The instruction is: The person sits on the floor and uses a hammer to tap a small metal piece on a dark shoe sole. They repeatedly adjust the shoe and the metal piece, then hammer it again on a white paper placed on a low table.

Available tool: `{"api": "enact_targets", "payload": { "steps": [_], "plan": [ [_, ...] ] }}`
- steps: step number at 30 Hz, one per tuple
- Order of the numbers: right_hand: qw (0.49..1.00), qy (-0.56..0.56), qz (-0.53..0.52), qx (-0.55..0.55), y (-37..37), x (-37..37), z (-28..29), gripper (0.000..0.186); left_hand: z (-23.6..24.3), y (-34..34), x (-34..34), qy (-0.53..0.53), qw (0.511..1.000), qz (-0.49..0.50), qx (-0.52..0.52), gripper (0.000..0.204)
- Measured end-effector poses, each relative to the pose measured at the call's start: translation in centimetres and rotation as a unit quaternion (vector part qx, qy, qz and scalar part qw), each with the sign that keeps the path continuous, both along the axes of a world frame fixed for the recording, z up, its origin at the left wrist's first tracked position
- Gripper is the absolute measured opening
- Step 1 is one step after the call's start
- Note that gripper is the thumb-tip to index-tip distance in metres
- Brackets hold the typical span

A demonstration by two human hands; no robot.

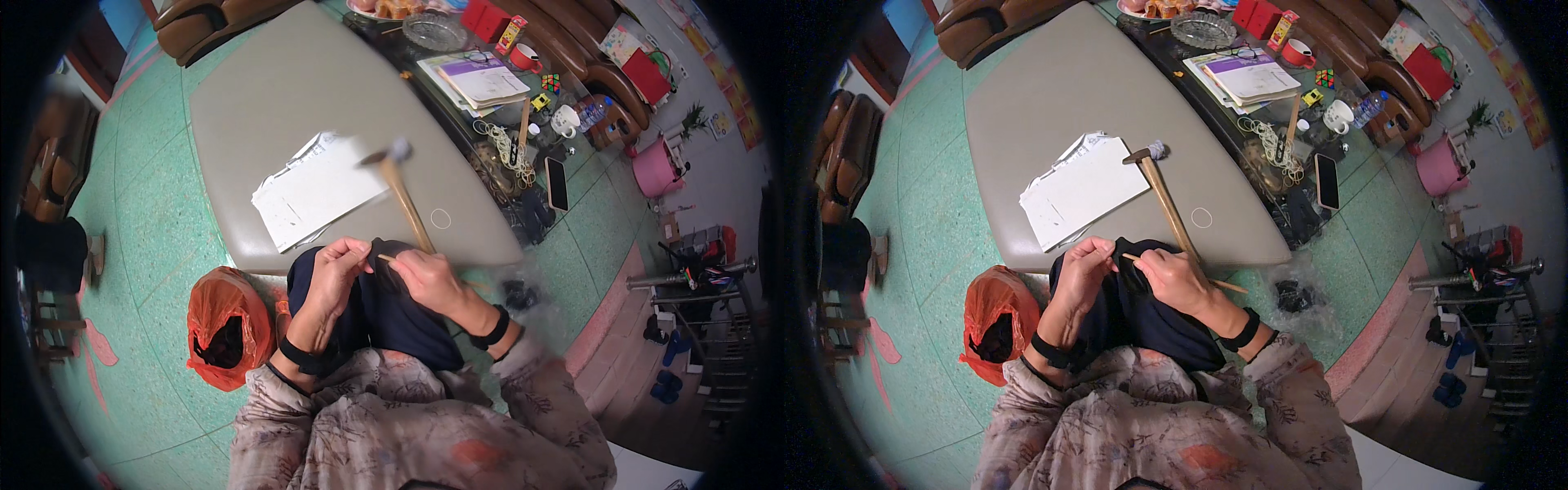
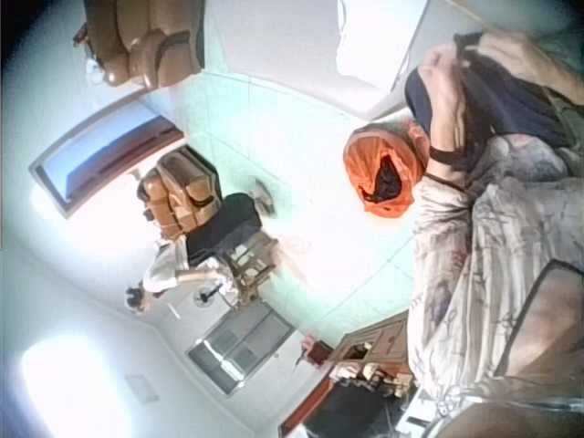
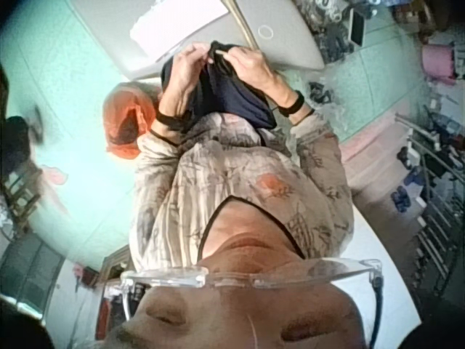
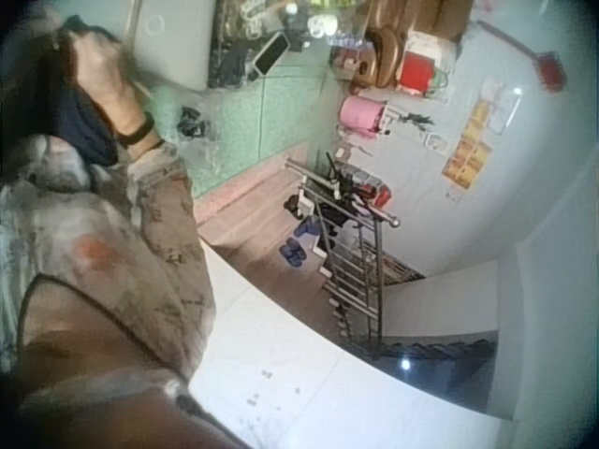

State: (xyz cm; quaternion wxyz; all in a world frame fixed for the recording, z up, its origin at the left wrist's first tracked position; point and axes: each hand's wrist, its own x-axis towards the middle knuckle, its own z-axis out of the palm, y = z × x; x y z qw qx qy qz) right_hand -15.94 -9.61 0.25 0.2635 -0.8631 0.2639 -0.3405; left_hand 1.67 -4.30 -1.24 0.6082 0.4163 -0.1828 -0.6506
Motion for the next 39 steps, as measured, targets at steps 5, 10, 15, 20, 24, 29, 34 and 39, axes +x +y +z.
{"api": "enact_targets", "payload": {
  "steps": [5,10,15,20,24,29,34,39],
  "plan": [
    [0.960,-0.057,-0.030,0.274,-0.1,-0.1,-1.0,0.013,1.4,0.1,-1.9,-0.139,0.989,0.018,-0.040,0.010],
    [0.933,-0.072,-0.026,0.350,0.2,-0.1,-0.8,0.016,-0.9,0.5,-3.3,-0.333,0.936,0.079,-0.085,0.017],
    [0.920,-0.068,-0.018,0.385,0.7,0.1,-0.9,0.016,-0.8,0.6,-3.0,-0.451,0.886,0.054,-0.097,0.012],
    [0.953,-0.024,-0.054,0.298,0.8,0.9,0.1,0.014,-2.2,0.3,-2.6,-0.347,0.935,0.000,-0.076,0.015],
    [0.975,0.030,-0.070,0.209,0.0,0.3,1.0,0.012,-0.9,0.8,-2.3,-0.398,0.915,-0.011,-0.060,0.031],
    [0.994,0.030,-0.046,0.091,-0.2,0.0,-0.4,0.014,-0.6,0.7,-1.2,-0.298,0.954,0.042,-0.004,0.026],
    [0.958,0.044,-0.062,0.277,0.8,0.1,0.1,0.017,-1.2,0.9,-0.4,-0.258,0.964,0.066,0.013,0.020],
    [0.956,0.015,-0.097,0.275,1.5,0.5,-0.4,0.018,-0.5,0.9,-1.3,-0.155,0.983,0.103,0.000,0.015]
  ]
}}
